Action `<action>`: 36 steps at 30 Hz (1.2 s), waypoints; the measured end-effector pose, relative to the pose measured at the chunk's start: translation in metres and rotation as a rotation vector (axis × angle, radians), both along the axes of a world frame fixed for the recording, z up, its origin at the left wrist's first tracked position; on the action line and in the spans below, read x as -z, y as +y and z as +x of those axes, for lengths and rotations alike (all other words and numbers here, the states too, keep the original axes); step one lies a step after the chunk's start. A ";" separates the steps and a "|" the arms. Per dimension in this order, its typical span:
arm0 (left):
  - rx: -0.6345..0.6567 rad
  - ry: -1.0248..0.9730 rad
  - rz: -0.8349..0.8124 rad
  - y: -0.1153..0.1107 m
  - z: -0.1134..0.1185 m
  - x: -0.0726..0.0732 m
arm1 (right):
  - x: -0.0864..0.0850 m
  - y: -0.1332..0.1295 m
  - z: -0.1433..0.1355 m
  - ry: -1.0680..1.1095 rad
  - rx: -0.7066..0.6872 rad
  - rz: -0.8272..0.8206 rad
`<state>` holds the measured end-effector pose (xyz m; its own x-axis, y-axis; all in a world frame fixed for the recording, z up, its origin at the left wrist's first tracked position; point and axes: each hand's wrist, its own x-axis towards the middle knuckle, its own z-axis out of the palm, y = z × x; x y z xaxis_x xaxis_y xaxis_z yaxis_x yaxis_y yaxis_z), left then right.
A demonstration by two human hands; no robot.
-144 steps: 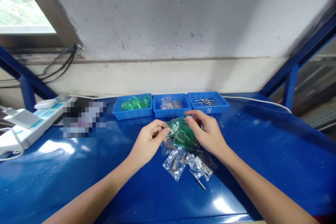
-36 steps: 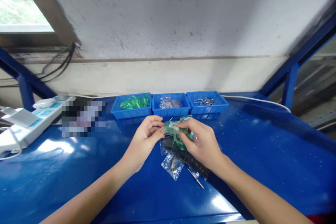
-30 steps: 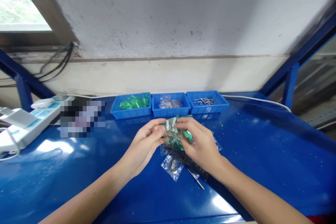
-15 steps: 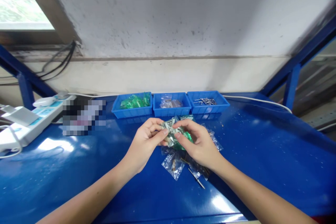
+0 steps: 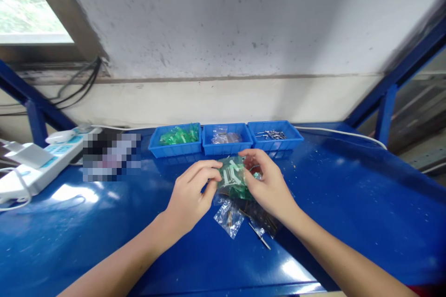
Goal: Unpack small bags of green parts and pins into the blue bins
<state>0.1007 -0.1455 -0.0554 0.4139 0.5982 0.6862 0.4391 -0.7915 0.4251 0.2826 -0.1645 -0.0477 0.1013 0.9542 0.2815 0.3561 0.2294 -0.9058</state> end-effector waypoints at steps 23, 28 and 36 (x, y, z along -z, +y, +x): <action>0.171 -0.486 -0.899 0.002 0.006 -0.006 | 0.005 -0.006 -0.002 -0.228 -0.135 0.333; 0.022 -0.159 -0.171 0.002 0.001 -0.001 | -0.005 -0.011 -0.007 0.017 -0.202 0.066; 0.148 -0.112 -0.544 0.002 0.002 -0.004 | 0.001 -0.004 -0.002 -0.138 -0.181 0.124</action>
<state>0.1026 -0.1436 -0.0517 0.4625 0.8185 0.3407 0.2691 -0.4957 0.8257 0.2805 -0.1686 -0.0484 -0.1154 0.9106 0.3967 0.4172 0.4069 -0.8126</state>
